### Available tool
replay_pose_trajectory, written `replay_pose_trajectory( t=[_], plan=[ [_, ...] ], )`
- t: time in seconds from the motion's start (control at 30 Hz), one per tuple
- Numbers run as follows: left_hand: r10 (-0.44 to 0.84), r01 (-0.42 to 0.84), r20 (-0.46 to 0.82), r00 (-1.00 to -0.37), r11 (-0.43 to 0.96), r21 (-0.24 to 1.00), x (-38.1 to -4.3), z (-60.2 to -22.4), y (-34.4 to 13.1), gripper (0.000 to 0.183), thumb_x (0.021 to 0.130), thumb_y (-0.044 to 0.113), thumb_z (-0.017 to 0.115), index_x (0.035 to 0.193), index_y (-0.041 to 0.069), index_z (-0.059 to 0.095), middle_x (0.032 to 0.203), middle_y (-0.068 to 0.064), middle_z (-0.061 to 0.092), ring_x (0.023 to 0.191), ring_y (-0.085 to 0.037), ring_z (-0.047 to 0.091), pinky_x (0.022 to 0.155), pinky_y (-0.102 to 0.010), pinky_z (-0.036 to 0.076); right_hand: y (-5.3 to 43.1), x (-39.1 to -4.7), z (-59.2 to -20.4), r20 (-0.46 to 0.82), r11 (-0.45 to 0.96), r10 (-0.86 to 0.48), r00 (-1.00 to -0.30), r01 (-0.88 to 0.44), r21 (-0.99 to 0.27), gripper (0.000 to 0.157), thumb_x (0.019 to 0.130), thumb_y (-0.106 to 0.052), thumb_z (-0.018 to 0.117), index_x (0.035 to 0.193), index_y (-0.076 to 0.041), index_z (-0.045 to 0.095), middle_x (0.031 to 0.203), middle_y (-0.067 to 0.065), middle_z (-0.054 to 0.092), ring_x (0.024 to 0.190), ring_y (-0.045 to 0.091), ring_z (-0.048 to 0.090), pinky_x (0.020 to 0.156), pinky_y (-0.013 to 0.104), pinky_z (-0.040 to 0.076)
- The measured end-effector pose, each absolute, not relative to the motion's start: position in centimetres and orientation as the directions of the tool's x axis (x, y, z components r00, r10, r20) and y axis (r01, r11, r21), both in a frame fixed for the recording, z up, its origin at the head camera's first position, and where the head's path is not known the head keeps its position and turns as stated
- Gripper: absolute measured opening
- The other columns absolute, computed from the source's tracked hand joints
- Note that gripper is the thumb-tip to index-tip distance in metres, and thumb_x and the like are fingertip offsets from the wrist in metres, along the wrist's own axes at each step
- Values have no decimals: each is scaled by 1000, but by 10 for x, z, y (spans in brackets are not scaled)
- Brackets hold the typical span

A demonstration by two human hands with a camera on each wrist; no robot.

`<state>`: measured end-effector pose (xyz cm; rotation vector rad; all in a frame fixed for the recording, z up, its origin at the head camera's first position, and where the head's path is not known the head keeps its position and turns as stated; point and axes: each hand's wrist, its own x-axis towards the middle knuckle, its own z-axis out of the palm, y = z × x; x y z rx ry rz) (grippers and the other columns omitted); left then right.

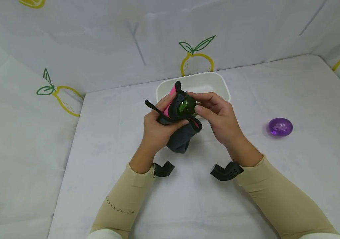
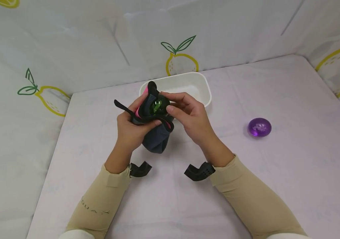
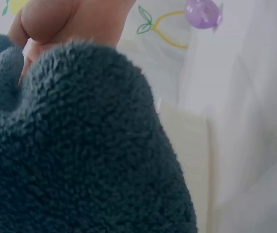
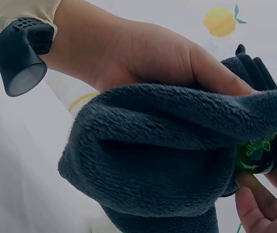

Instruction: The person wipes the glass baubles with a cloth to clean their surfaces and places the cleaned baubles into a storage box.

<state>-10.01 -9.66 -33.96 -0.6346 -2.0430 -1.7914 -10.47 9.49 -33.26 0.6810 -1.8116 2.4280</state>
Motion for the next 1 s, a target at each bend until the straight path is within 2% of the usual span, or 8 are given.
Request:
replay_pose_trajectory(
  t=[0.17, 0.33, 0.47, 0.57, 0.77, 1.0],
  plan=[
    [38, 554, 553, -832, 80, 829, -99, -339, -97, 55, 70, -10, 82, 123, -5, 65, 131, -21, 62, 127, -22, 58, 110, -38, 41, 96, -105, -332, 357, -294, -247, -901, -281, -914, 44, 90, 8, 61, 133, -1, 58, 138, 9, 57, 116, 26, 62, 92, 28, 54],
    [7, 565, 565, -825, 30, 825, -99, -337, -98, 44, 73, -13, 78, 115, -10, 67, 124, -25, 64, 123, -27, 61, 108, -41, 44, 96, -105, -332, 323, -263, -207, -923, -266, -927, 46, 87, 11, 65, 132, 1, 59, 128, 8, 62, 112, 22, 65, 87, 27, 56],
    [-14, 554, 554, -833, 11, 833, -99, -336, -98, 42, 74, -13, 77, 114, -10, 67, 120, -27, 66, 121, -28, 62, 106, -41, 45, 96, -105, -332, 301, -233, -173, -938, -258, -937, 46, 89, 9, 63, 133, 0, 55, 121, 5, 66, 108, 20, 66, 86, 27, 56],
    [1, 538, 538, -843, 7, 843, -99, -335, -97, 44, 73, -13, 78, 116, -9, 67, 120, -25, 66, 121, -26, 62, 107, -40, 45, 95, -106, -333, 286, -223, -151, -946, -250, -942, 38, 92, 5, 61, 129, -2, 54, 114, 3, 69, 101, 17, 67, 84, 27, 56],
    [104, 489, 482, -870, 53, 871, -98, -334, -95, 56, 71, -7, 83, 124, -2, 65, 125, -18, 66, 125, -20, 59, 108, -37, 43, 96, -107, -336, 286, -110, -96, -953, -275, -955, 17, 95, -8, 63, 112, -7, 62, 96, 1, 67, 82, 15, 62, 73, 25, 55],
    [238, 417, 374, -896, 165, 894, -94, -335, -95, 75, 70, 3, 88, 138, 17, 59, 137, -2, 61, 128, -9, 54, 109, -30, 42, 98, -108, -335, 289, -13, -96, -953, -289, -957, 14, 96, -12, 63, 105, -1, 64, 87, 2, 64, 70, 16, 58, 62, 23, 54]
  ],
)
